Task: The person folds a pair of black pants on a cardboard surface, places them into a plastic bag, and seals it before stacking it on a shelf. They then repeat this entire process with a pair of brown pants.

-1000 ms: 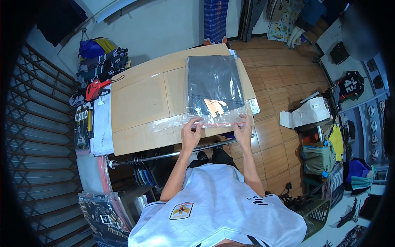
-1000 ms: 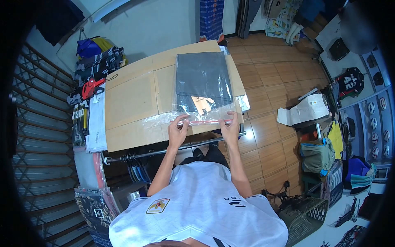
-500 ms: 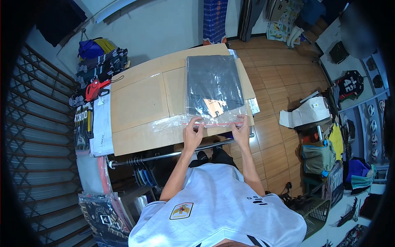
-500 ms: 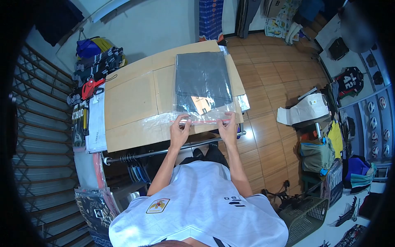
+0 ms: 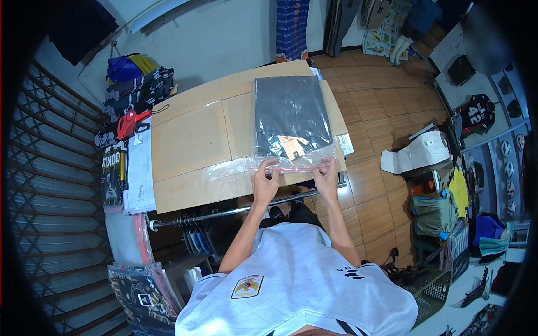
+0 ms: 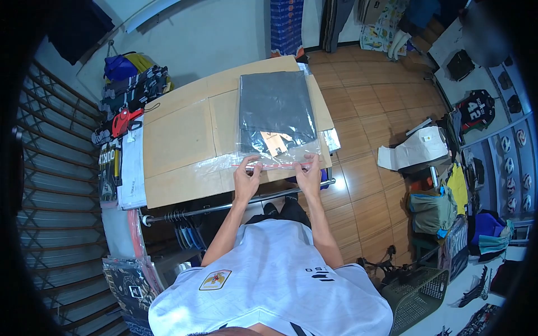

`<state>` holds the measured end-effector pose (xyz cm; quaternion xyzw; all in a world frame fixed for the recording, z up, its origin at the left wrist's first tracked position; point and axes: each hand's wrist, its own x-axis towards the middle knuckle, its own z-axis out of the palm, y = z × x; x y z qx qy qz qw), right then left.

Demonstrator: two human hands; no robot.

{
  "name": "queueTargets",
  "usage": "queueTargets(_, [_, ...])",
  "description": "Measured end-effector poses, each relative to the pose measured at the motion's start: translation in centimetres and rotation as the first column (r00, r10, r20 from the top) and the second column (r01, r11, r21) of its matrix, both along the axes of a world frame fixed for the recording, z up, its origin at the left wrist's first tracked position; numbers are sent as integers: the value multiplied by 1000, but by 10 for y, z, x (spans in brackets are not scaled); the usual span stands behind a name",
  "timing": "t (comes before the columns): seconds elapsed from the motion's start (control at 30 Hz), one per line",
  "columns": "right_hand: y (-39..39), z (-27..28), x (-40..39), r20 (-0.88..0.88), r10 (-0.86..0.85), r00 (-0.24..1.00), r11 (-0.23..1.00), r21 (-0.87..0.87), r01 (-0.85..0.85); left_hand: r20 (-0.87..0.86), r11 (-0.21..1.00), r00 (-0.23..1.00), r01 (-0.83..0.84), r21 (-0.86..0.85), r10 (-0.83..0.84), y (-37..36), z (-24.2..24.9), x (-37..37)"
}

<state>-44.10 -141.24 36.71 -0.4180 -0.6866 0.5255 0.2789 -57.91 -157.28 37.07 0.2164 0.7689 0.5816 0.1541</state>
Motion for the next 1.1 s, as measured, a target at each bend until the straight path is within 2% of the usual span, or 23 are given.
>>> queueTargets(0.13, [-2,4,-2,105,21,994,1000,-22,-18,-24,1000,1000,3,23,-2,4,4,4])
queueTargets(0.23, [-4,-9,-4,-48,-2,999,999,-42,0,-1,997,1000,12,-75,-12,4,7,5])
queueTargets(0.33, [3,-39,-5,-195,7,981,1000,-15,-10,-35,999,999,3,-32,-4,5,16,7])
queueTargets(0.43, [5,-45,-8,-224,34,974,999,12,-32,-8,999,1000,-6,-43,6,5,18,9])
queueTargets(0.53, [0,-27,-5,-61,-26,998,989,-150,17,-10,999,1000,-14,-32,14,8,12,8])
queueTargets(0.63, [-4,-18,-8,-7,-17,1000,997,-71,17,-5,996,1000,18,-87,-18,9,14,10])
queueTargets(0.73, [-5,-20,-9,33,8,999,997,-77,-5,-19,990,999,29,-136,-32,11,16,13])
queueTargets(0.83, [-7,-25,-10,-124,3,992,1000,-19,-5,-58,994,998,19,-105,-26,13,10,11])
queueTargets(0.93, [-7,-36,-14,-167,0,986,1000,28,5,-39,998,999,-2,-63,0,13,9,12])
queueTargets(1.03, [-5,-33,-12,-66,-5,998,998,-59,1,-31,997,1000,-6,-72,3,13,12,12])
queueTargets(1.1, [-8,-19,-10,-17,5,1000,999,-49,-6,-31,995,999,7,-102,-10,12,14,12])
